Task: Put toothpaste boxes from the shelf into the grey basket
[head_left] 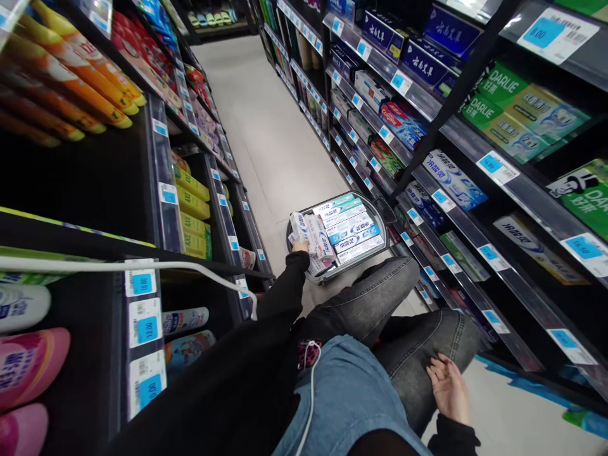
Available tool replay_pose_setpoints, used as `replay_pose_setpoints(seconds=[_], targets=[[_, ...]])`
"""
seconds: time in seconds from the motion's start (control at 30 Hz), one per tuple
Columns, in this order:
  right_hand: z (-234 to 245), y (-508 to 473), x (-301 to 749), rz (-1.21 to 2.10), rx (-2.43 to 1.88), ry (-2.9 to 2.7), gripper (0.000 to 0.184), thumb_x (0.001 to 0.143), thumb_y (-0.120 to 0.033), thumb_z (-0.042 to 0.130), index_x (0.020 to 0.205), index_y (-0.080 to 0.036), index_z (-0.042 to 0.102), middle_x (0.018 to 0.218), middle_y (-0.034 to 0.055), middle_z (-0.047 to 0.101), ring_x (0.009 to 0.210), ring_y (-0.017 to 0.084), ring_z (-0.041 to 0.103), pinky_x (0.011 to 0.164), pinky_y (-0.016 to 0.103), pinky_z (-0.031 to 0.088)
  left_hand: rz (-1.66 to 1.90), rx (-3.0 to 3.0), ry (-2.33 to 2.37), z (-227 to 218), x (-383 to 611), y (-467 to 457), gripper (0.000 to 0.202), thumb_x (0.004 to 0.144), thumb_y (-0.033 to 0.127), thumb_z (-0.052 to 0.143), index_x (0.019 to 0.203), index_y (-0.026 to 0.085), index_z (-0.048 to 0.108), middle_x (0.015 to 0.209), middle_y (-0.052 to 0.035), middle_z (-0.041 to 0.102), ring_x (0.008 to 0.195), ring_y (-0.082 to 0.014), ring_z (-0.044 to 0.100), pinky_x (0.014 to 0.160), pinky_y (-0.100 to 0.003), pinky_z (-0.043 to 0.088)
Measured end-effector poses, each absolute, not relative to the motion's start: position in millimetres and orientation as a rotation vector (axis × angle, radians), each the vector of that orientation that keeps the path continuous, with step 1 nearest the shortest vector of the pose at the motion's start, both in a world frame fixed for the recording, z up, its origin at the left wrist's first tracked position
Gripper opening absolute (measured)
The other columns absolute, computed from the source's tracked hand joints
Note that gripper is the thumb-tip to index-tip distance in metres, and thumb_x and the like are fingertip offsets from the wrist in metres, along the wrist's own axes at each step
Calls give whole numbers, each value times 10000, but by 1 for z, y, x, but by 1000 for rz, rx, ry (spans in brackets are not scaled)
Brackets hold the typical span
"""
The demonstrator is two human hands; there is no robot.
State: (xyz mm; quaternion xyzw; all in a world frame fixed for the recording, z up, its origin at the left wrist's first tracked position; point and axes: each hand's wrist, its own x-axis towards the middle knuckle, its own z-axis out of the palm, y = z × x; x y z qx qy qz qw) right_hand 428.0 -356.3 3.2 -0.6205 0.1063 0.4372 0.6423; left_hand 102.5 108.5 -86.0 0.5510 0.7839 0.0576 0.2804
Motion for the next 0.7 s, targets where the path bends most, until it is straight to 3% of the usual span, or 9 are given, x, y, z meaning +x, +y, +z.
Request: replay_pose_setpoints(seconds=[0.1, 0.23, 0.43, 0.7], targets=[[4, -356, 428, 1007, -1410, 251, 430, 514, -414, 859, 844, -189, 699, 730, 45, 726, 640, 171, 684, 645, 298, 591, 200, 1544, 2124, -72, 108, 114, 507, 964, 339, 454, 1389, 82, 353, 1291, -208, 538, 1156, -258, 568, 938, -376, 465], [3, -357, 430, 1029, -1406, 254, 421, 523, -412, 857, 845, -190, 702, 733, 46, 728, 632, 172, 684, 638, 301, 595, 234, 1803, 2001, -46, 127, 150, 576, 926, 360, 510, 1397, 99, 306, 1363, -184, 487, 1255, -235, 491, 1021, -306, 404], [3, -359, 430, 1038, -1402, 329, 453, 488, -400, 877, 850, -185, 712, 728, 52, 728, 638, 173, 685, 630, 288, 596, 45, 2231, 1667, -24, 174, 227, 440, 868, 280, 586, 1262, 135, 457, 1300, -189, 509, 1246, -321, 454, 1038, -433, 364], [5, -353, 433, 1026, -1430, 365, 436, 504, -410, 871, 846, -190, 715, 731, 47, 730, 640, 166, 683, 621, 273, 592, -190, 2375, 1459, -64, 215, 214, 450, 880, 230, 538, 1294, 86, 433, 1334, -237, 449, 1253, -367, 399, 1014, -525, 331]])
